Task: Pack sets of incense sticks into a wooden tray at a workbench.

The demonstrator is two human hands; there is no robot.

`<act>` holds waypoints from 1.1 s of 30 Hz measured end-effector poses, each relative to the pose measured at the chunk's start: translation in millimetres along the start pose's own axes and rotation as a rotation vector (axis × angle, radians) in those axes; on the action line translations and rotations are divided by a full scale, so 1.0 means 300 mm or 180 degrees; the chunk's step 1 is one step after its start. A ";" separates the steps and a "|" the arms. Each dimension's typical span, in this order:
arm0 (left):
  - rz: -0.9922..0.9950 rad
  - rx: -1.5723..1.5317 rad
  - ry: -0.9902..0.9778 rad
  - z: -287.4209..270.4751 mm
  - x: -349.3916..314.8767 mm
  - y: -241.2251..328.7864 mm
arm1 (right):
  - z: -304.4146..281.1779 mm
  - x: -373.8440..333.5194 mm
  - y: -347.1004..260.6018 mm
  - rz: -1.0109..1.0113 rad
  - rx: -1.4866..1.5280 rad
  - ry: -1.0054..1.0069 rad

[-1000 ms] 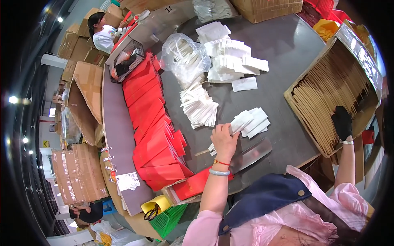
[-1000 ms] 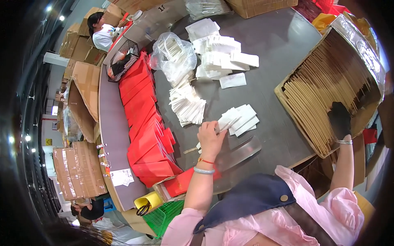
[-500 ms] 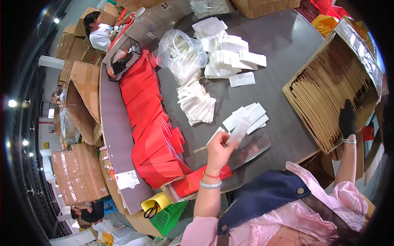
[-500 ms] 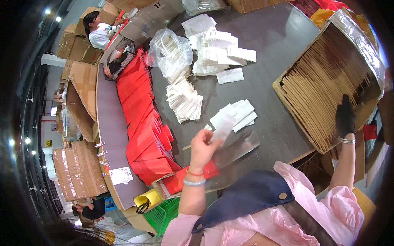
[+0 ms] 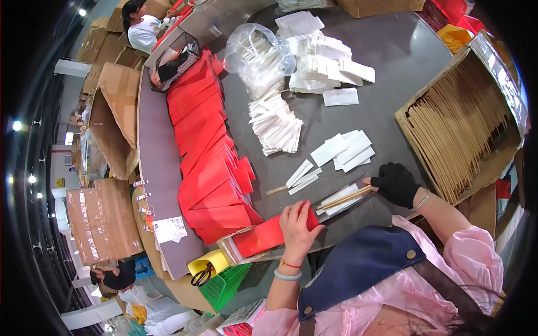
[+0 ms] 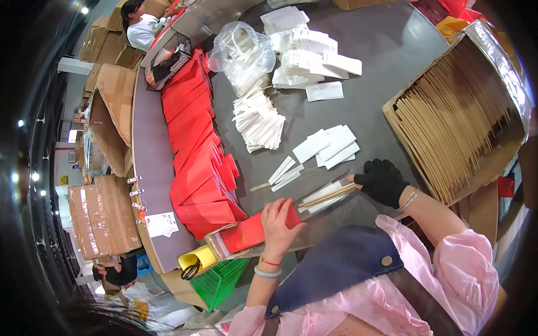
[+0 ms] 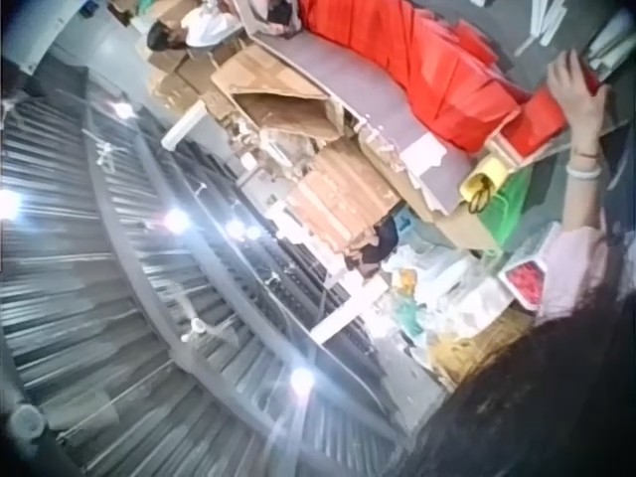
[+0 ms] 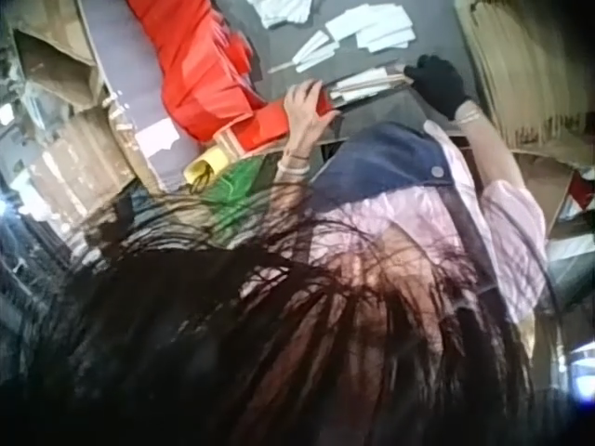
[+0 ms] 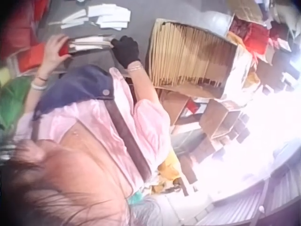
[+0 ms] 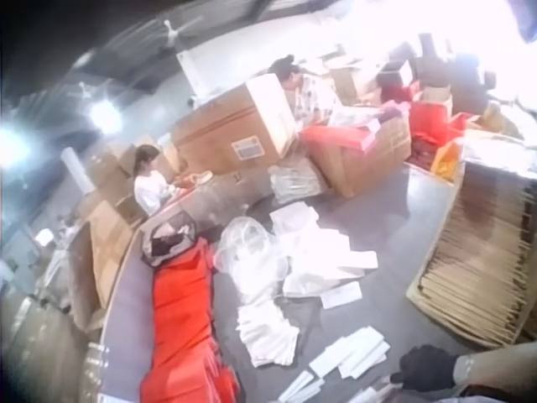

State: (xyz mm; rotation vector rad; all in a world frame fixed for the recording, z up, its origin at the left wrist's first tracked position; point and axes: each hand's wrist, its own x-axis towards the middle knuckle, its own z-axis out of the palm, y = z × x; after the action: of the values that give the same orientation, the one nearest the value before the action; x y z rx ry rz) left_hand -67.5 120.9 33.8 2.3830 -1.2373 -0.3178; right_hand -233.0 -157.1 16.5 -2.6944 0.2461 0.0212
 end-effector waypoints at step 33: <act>-0.0936 0.0736 0.0430 -0.039 0.053 -0.031 | -0.101 0.081 -0.134 0.0166 0.0014 0.0543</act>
State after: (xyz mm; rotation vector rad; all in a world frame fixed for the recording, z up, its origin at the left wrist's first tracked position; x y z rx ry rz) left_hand -47.1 115.8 39.7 2.7390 -0.9044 -0.1023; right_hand -202.6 -138.1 59.6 -2.6871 0.3679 -0.1941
